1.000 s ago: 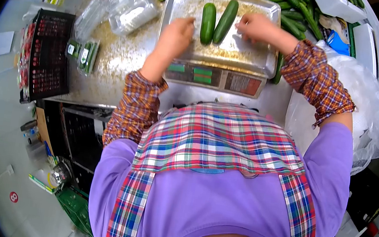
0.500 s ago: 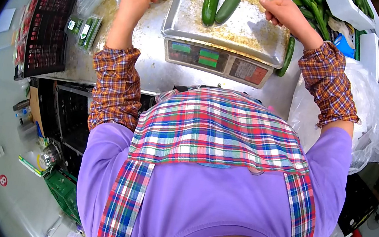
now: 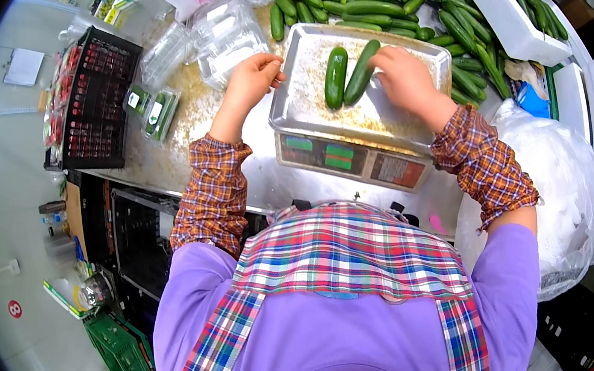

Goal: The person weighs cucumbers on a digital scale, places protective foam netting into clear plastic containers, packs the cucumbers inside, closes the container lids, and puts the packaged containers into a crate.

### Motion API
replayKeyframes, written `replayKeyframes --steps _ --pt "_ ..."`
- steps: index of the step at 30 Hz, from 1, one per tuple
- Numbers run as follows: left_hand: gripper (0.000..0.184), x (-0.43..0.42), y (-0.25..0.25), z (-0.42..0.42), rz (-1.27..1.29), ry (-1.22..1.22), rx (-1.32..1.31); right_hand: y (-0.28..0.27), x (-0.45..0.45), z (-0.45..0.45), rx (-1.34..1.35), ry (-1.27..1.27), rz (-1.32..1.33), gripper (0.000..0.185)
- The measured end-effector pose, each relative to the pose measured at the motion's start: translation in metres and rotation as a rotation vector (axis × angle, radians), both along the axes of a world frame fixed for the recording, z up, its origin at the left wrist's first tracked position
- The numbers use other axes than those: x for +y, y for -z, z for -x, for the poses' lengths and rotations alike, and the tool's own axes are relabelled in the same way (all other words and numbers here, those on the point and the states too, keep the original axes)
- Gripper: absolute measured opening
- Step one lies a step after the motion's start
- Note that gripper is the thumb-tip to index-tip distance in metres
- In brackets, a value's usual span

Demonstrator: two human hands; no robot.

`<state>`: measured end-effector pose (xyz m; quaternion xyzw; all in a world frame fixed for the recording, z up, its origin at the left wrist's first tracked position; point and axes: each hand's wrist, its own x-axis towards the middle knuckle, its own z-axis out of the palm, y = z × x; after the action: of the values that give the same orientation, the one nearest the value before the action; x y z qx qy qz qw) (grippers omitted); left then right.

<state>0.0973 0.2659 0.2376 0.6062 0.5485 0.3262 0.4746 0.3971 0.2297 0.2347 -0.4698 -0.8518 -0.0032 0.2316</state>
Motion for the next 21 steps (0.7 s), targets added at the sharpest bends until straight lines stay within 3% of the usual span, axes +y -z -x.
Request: replayKeyframes --steps 2,8,11,12,15,16,19,21 --pt "0.025 0.023 0.005 0.002 0.058 0.002 -0.047 0.001 0.009 0.004 -0.253 -0.103 -0.213 0.03" --pt "0.027 0.107 0.012 0.0 0.122 -0.086 -0.098 0.012 0.023 0.014 -0.334 -0.166 -0.147 0.026" --pt "0.026 0.147 0.031 -0.002 0.111 -0.105 0.031 0.001 0.02 0.009 -0.347 -0.263 -0.059 0.026" --pt "0.036 0.164 0.041 -0.001 0.145 -0.106 0.104 -0.004 0.015 0.008 -0.353 -0.312 -0.075 0.025" --pt "0.043 0.204 0.072 -0.001 -0.299 -0.045 0.769 -0.005 0.008 0.004 -0.338 -0.387 -0.066 0.024" --pt "0.053 0.22 0.087 0.002 -0.349 -0.012 0.782 -0.002 0.008 0.003 -0.324 -0.39 -0.054 0.026" --pt "0.035 0.231 0.091 -0.015 -0.364 0.071 0.874 -0.004 0.012 -0.003 -0.225 -0.43 -0.102 0.023" --pt "0.058 0.238 0.095 -0.026 -0.159 0.032 1.087 -0.008 0.015 -0.007 -0.132 -0.453 0.014 0.028"
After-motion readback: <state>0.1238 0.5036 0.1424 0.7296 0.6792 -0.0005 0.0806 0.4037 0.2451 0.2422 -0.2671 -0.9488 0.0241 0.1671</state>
